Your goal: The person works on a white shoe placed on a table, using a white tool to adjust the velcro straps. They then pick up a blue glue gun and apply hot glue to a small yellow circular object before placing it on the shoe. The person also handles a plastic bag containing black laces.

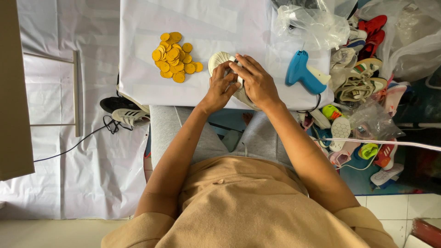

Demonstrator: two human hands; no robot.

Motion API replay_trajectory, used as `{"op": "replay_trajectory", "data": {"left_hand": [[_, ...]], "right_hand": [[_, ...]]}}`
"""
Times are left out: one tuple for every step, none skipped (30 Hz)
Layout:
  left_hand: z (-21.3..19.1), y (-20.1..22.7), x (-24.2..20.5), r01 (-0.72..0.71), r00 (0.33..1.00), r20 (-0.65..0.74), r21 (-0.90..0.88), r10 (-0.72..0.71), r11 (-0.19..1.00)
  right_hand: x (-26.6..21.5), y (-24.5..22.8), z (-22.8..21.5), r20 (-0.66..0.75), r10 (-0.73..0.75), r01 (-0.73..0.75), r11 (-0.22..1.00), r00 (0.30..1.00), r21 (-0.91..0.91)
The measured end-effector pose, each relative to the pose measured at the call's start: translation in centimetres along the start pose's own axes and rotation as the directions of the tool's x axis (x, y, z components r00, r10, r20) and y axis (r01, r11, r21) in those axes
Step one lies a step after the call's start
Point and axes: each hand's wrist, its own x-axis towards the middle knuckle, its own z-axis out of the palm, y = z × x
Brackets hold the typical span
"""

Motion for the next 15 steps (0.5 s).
{"op": "replay_trajectory", "data": {"left_hand": [[0.1,0.0,-0.1,0.000,1.000,0.001,0.000,0.000,1.000],[0.3,-0.1,-0.1,-0.007,1.000,-0.021,0.013,0.008,1.000],[0.4,-0.1,-0.2,-0.014,0.999,-0.042,0.027,0.015,1.000],[0.5,0.0,-0.3,-0.014,0.999,-0.042,0.027,0.015,1.000],[0.6,0.0,-0.3,-0.033,0.997,-0.071,0.048,0.036,0.998],[0.7,0.1,-0.4,-0.051,0.993,-0.100,0.069,0.058,0.996],[0.9,0.2,-0.6,-0.052,0.993,-0.100,0.069,0.058,0.996],[1.1,0.3,-0.8,-0.083,0.984,-0.146,0.150,0.105,0.985],[1.3,0.4,-1.0,-0.110,0.970,-0.188,0.232,0.156,0.966],[1.5,0.6,-1.2,-0.110,0.970,-0.187,0.232,0.156,0.966],[1.7,0.9,-1.3,-0.114,0.957,-0.222,0.304,0.187,0.946],[1.9,1.2,-1.6,-0.114,0.942,-0.254,0.373,0.219,0.921],[2.1,1.0,-1.4,-0.114,0.942,-0.253,0.373,0.219,0.921],[2.2,0.7,-1.4,-0.114,0.940,-0.255,0.395,0.228,0.912],[2.3,0.5,-1.3,-0.114,0.937,-0.258,0.417,0.238,0.902]], "right_hand": [[0.0,-0.1,-0.1,0.000,0.001,-0.001,1.000,1.000,0.000],[0.0,-0.2,-0.1,0.001,0.010,-0.010,1.000,1.000,-0.005],[0.0,-0.3,-0.2,0.002,0.019,-0.019,1.000,1.000,-0.010],[0.1,-0.6,-0.4,0.002,0.019,-0.019,1.000,1.000,-0.010],[0.3,-1.0,-0.7,-0.002,0.054,-0.054,0.999,0.999,-0.001],[0.4,-1.4,-1.0,-0.006,0.089,-0.089,0.996,0.996,0.008],[0.4,-1.2,-0.8,-0.006,0.088,-0.088,0.996,0.996,0.008],[0.3,-1.1,-0.7,-0.009,0.079,-0.079,0.997,0.997,0.005],[0.2,-1.0,-0.5,-0.012,0.070,-0.070,0.998,0.997,0.002],[0.2,-0.8,-0.4,-0.012,0.070,-0.070,0.998,0.997,0.002],[0.1,-0.6,-0.3,-0.016,0.053,-0.053,0.999,0.998,0.001],[0.1,-0.4,-0.1,-0.020,0.037,-0.037,0.999,0.999,0.000],[0.1,-0.4,-0.3,-0.020,0.038,-0.038,0.999,0.999,0.000],[0.2,-0.5,-0.4,-0.026,0.048,-0.048,0.999,0.998,0.016],[0.3,-0.6,-0.5,-0.033,0.059,-0.058,0.998,0.998,0.032]]}}
